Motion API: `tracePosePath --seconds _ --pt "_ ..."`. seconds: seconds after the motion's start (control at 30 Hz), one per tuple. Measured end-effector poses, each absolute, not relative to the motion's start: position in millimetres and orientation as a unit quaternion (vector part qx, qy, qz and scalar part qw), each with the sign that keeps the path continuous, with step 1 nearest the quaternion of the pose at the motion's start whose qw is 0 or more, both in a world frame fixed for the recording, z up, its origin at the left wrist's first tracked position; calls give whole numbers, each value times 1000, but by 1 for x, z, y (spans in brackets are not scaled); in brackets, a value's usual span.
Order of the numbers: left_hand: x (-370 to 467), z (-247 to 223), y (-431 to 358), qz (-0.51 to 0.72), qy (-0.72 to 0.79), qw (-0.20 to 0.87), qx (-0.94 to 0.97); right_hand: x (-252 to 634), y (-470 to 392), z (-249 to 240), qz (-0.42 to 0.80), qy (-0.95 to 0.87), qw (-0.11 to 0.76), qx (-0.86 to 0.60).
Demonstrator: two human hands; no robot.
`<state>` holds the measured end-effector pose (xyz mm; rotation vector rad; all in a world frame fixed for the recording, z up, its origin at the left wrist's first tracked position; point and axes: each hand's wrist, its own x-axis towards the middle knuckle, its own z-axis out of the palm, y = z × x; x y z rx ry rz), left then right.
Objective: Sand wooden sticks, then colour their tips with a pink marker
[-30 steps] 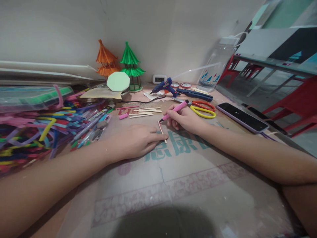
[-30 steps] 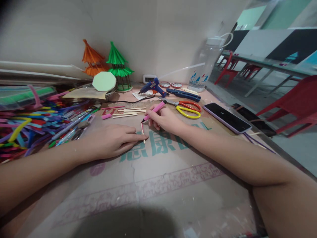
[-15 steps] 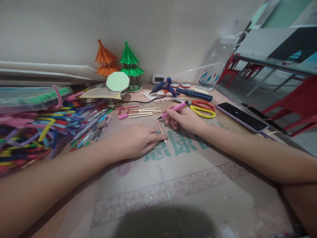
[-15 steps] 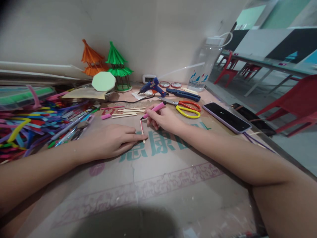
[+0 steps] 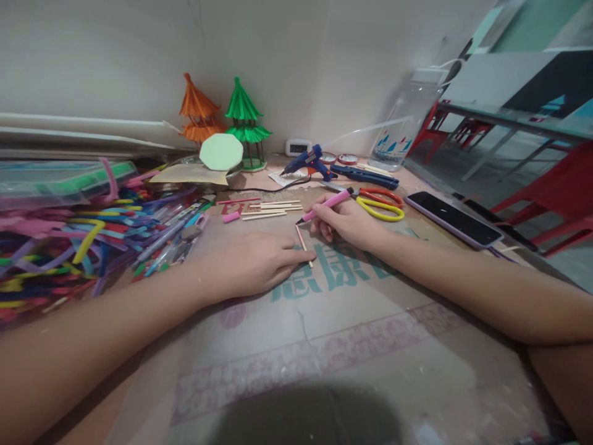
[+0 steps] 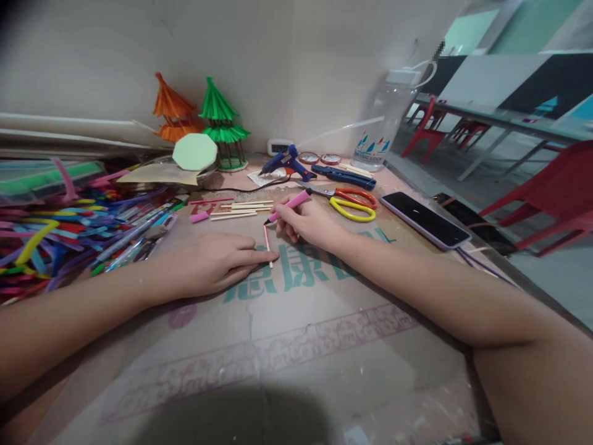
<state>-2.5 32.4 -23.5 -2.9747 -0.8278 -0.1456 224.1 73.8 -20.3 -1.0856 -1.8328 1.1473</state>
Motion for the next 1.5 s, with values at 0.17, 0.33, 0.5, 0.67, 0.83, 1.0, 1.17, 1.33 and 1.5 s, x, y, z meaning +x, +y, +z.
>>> tracePosePath --seconds 0.17,0.33,0.5,0.67,0.83,1.0,1.17,1.33,1.5 --pt "-3 -25 33 -50 -265 28 -963 225 74 -20 449 -707 353 -417" --pt "-3 -24 33 -48 -262 35 -963 225 74 -20 454 -706 347 -418" --pt "-3 -25 33 -57 -259 20 -964 225 72 -19 465 -704 333 -422" --pt "-2 -24 33 -60 -257 18 -964 225 72 -19 452 -706 339 -427" --pt "-2 -22 32 -46 -262 24 -964 224 74 -21 452 -708 348 -416" --pt "-2 -24 33 -50 -264 23 -963 225 76 -24 454 -705 360 -410" --pt "-2 -24 33 -55 -260 18 -964 225 76 -25 451 -694 376 -416" --pt "-2 -25 33 -54 -255 35 -965 224 73 -21 438 -699 364 -431" --pt "-2 -25 34 -47 -257 24 -965 224 72 -19 420 -710 359 -436"
